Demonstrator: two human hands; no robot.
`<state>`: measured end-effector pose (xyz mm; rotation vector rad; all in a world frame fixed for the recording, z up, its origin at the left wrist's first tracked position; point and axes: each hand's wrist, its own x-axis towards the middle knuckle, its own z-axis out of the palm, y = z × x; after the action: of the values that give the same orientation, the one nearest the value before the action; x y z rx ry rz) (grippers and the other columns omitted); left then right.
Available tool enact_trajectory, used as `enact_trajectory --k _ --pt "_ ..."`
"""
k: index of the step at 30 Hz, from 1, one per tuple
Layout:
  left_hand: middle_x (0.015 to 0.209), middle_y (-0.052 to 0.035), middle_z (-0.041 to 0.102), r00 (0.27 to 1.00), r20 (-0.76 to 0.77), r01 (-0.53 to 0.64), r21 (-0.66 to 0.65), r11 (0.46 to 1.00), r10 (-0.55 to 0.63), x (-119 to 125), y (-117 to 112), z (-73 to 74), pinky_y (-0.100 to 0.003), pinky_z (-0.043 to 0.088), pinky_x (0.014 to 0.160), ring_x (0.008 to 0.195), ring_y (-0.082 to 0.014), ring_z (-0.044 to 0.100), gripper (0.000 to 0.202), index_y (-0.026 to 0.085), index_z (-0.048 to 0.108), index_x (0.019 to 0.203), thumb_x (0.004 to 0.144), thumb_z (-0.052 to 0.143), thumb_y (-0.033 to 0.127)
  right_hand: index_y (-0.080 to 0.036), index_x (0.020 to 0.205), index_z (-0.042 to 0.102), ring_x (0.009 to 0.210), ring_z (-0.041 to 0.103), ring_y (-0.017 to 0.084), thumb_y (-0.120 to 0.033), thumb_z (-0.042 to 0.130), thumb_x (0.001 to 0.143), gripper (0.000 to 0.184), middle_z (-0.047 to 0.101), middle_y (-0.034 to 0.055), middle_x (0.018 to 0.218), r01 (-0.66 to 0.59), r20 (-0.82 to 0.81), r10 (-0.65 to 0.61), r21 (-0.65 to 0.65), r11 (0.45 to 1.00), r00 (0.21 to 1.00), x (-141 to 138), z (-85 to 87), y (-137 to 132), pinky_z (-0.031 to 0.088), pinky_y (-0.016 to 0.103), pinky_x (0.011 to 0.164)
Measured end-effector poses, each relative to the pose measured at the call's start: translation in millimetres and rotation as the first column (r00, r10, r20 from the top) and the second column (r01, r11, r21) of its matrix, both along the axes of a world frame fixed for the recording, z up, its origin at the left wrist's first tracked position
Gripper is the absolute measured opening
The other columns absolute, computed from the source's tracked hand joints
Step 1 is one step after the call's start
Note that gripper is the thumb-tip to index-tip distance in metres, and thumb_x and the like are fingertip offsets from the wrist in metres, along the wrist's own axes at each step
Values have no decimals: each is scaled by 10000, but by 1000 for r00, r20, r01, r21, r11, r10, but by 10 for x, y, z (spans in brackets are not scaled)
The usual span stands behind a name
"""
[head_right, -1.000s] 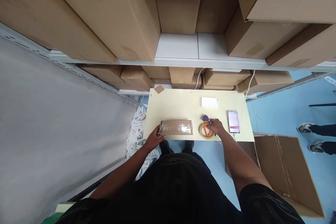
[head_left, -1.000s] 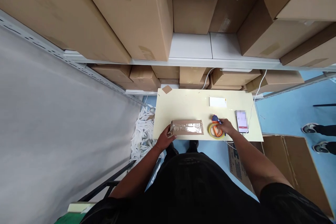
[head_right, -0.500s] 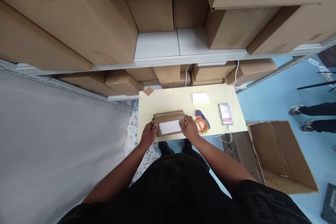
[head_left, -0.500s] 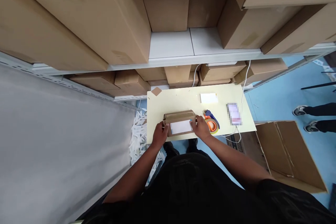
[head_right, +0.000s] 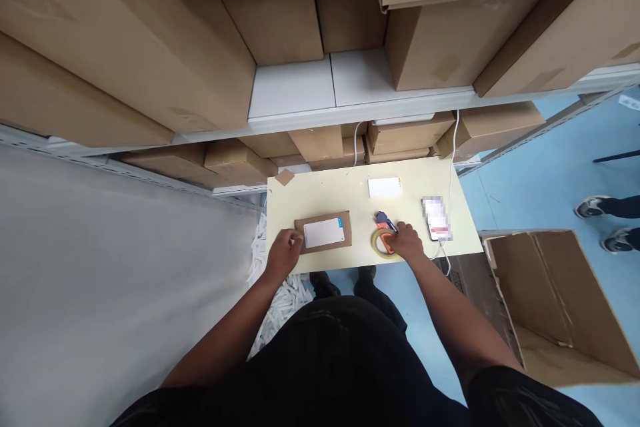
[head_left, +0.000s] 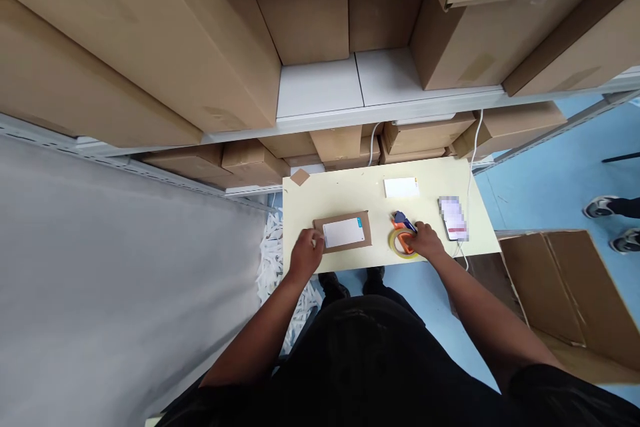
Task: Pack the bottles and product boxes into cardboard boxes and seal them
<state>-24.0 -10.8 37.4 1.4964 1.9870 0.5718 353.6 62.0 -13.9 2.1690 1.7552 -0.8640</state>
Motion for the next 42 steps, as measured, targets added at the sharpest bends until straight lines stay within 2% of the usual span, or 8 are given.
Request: enact_trajectory --k 5,12,16,20,24,28,33,42 --pt "863 -49 668 919 188 368 -98 925 -346 595 101 309 -330 494 805 858 -212 636 284 222 632 809 975 491 404 -163 1124 593 911 682 232 -325 634 845 325 673 140 1133 -15 -76 13 -27 1000 997 -118 -116 187 436 270 655" --pt "762 -12 651 838 538 207 -466 860 90 1305 582 316 -248 411 514 571 -135 612 441 206 572 920 980 434 621 -140 1308 545 971 664 260 -174 560 852 457 706 132 1109 -110 -182 167 288 951 969 -261 190 -271 481 321 819" --pt "675 10 588 774 614 194 -458 867 151 1408 565 338 -226 334 460 490 -97 507 354 197 552 831 953 532 529 -131 1459 461 1151 601 286 -131 553 824 642 654 151 1279 -157 -220 276 443 883 936 -371 312 -616 458 371 1016" --pt "670 17 582 778 607 192 -475 858 162 1318 377 310 -227 347 475 485 -93 494 187 195 550 823 938 524 340 -125 1476 465 1134 595 283 -114 545 805 676 645 145 1255 -112 -233 233 438 892 944 -515 413 -790 452 379 1036" --pt "743 -25 666 912 364 335 -396 855 -188 1074 383 287 -250 448 579 615 -140 609 205 188 626 857 958 489 302 -154 1488 474 1082 624 257 -122 558 817 678 636 136 1268 -21 -271 117 332 943 955 -658 483 -1014 465 326 977" --pt "1020 -78 756 748 2 625 -341 702 -664 904 756 315 -273 508 758 924 -204 699 257 195 731 978 976 492 292 -151 1483 471 1127 633 250 -121 533 841 645 631 139 1302 176 -272 -114 215 961 955 -736 394 -1485 457 291 960" --pt "1091 -144 741 582 -110 703 -431 566 -806 1183 1320 253 -357 512 866 997 -286 692 214 171 765 973 915 615 312 -105 1451 481 1175 628 263 -111 525 841 612 663 169 1279 355 -234 -327 87 931 916 -764 206 -1931 452 290 955" --pt "1124 -226 689 383 -271 592 -662 460 -883 1756 1659 -92 -504 470 994 1224 -404 541 279 125 775 900 625 790 83 -127 1304 558 1009 672 247 -139 566 872 432 693 158 1127 245 -235 -252 -59 968 939 -825 -26 -1652 428 280 790"
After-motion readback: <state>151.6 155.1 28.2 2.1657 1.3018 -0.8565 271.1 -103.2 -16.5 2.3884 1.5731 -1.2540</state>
